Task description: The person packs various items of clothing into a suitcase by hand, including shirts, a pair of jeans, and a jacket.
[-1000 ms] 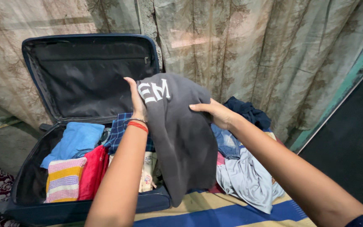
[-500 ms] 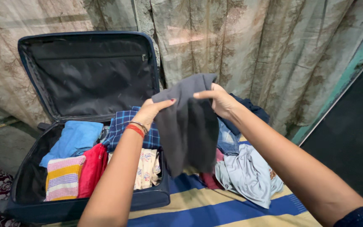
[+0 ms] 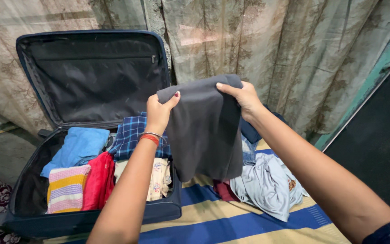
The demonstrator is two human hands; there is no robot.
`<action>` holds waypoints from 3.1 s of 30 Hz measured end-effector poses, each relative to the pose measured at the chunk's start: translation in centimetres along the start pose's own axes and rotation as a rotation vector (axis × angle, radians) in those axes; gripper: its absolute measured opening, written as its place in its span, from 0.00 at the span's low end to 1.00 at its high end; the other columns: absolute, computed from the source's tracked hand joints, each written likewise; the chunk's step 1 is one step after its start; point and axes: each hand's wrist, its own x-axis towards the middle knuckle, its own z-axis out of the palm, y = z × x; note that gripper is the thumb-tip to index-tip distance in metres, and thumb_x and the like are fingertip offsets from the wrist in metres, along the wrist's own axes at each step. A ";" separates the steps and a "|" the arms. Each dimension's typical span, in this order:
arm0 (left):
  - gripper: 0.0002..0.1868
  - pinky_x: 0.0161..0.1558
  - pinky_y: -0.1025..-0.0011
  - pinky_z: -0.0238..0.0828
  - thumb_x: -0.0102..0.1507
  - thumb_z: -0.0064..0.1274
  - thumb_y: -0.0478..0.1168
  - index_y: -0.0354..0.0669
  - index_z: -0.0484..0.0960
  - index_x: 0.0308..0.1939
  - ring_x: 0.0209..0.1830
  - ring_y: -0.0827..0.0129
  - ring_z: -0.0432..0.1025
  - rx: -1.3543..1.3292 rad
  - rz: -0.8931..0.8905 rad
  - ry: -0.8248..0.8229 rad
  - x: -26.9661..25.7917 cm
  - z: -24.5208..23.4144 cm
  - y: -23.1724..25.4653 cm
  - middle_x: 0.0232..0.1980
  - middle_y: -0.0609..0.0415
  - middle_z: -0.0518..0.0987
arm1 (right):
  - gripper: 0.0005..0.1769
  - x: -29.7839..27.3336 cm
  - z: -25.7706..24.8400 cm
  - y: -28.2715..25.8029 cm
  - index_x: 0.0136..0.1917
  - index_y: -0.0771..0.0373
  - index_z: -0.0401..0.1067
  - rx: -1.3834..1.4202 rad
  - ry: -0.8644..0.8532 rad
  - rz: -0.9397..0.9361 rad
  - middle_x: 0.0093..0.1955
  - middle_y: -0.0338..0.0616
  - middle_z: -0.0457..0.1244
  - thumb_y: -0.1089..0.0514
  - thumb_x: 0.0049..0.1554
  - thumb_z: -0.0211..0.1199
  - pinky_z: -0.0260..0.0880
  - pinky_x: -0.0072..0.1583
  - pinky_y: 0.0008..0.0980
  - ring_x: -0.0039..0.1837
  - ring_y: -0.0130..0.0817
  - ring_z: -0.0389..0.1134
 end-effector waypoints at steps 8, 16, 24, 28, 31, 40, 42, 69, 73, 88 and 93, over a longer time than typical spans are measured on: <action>0.20 0.53 0.75 0.69 0.66 0.58 0.49 0.35 0.82 0.51 0.47 0.75 0.74 -0.375 -0.102 0.163 -0.2 0.3 0.6 0.48 0.57 0.82 | 0.41 0.1 -0.1 1.6 0.74 0.60 0.58 0.160 -0.195 -0.185 0.67 0.41 0.63 0.57 0.52 0.74 0.65 0.67 0.31 0.67 0.31 0.65; 0.17 0.55 0.73 0.70 0.62 0.62 0.43 0.40 0.80 0.51 0.50 0.72 0.75 -0.454 -0.189 0.078 -0.1 -1.2 1.5 0.51 0.56 0.82 | 0.57 -0.4 0.7 1.6 0.83 0.59 0.44 -0.129 -0.251 -0.327 0.76 0.44 0.56 0.66 0.49 0.73 0.57 0.75 0.35 0.76 0.35 0.58; 0.40 0.63 0.67 0.56 0.59 0.66 0.49 0.50 0.59 0.68 0.69 0.68 0.64 -0.365 -0.450 0.169 -0.9 -2.0 -2.1 0.68 0.57 0.70 | 0.51 -0.3 2.6 1.6 0.78 0.58 0.47 0.000 -0.108 -0.386 0.72 0.44 0.57 0.68 0.49 0.72 0.64 0.70 0.34 0.72 0.34 0.61; 0.46 0.65 0.64 0.57 0.54 0.65 0.52 0.43 0.60 0.71 0.70 0.62 0.63 -0.441 -0.500 -0.082 -2.9 -1.3 -3.3 0.69 0.50 0.71 | 0.42 -0.1 3.5 0.8 0.70 0.59 0.52 0.129 -0.049 -0.259 0.66 0.45 0.60 0.67 0.49 0.73 0.69 0.65 0.36 0.66 0.33 0.65; 0.41 0.67 0.67 0.59 0.55 0.67 0.50 0.33 0.68 0.66 0.68 0.63 0.68 -0.470 -0.514 -0.250 -3.4 -0.7 -3.3 0.66 0.49 0.75 | 0.40 0.5 3.7 0.3 0.68 0.60 0.55 0.164 -0.034 -0.246 0.62 0.46 0.63 0.66 0.49 0.74 0.71 0.63 0.36 0.62 0.33 0.67; 0.22 0.55 0.64 0.72 0.57 0.64 0.45 0.35 0.84 0.51 0.51 0.63 0.77 -0.654 -0.565 -0.119 -2.6 0.5 0.8 0.51 0.50 0.83 | 0.38 0.7 1.8 1.5 0.70 0.62 0.59 0.369 -0.008 -0.048 0.63 0.46 0.65 0.51 0.52 0.71 0.70 0.65 0.40 0.62 0.36 0.68; 0.21 0.54 0.66 0.74 0.58 0.63 0.45 0.35 0.84 0.51 0.50 0.64 0.78 -0.632 -0.456 -0.037 -2.4 1.0 1.5 0.51 0.50 0.84 | 0.40 0.1 1.3 2.5 0.72 0.64 0.63 0.490 -0.101 0.064 0.66 0.45 0.65 0.40 0.56 0.67 0.67 0.67 0.42 0.65 0.37 0.68; 0.32 0.58 0.59 0.73 0.43 0.75 0.46 0.37 0.86 0.48 0.54 0.55 0.76 -0.138 -0.376 -0.244 -3.9 -2.3 1.4 0.53 0.46 0.84 | 0.15 -2.3 2.7 4.7 0.55 0.66 0.76 0.340 -0.072 0.080 0.53 0.43 0.71 0.57 0.57 0.68 0.71 0.57 0.32 0.53 0.31 0.72; 0.29 0.67 0.59 0.55 0.42 0.80 0.51 0.48 0.91 0.45 0.69 0.54 0.61 0.591 0.218 0.058 -3.4 -1.4 0.3 0.64 0.45 0.78 | 0.16 -2.6 1.3 2.5 0.54 0.66 0.77 0.176 -0.076 0.126 0.51 0.43 0.72 0.55 0.55 0.69 0.72 0.55 0.32 0.51 0.31 0.72; 0.31 0.58 0.72 0.73 0.56 0.69 0.36 0.36 0.73 0.60 0.54 0.71 0.76 -0.228 0.068 -0.050 -4.8 4.2 3.9 0.54 0.53 0.81 | 0.37 -5.2 -2.3 0.2 0.68 0.62 0.65 0.013 -0.304 -0.038 0.63 0.40 0.67 0.64 0.46 0.73 0.61 0.69 0.34 0.66 0.32 0.66; 0.40 0.61 0.71 0.69 0.53 0.70 0.32 0.39 0.65 0.66 0.58 0.70 0.73 -0.177 0.041 -0.150 -6.1 4.6 3.8 0.58 0.53 0.77 | 0.33 -4.1 -3.9 0.4 0.64 0.62 0.67 0.058 -0.271 -0.039 0.61 0.42 0.68 0.64 0.46 0.72 0.65 0.67 0.34 0.65 0.32 0.68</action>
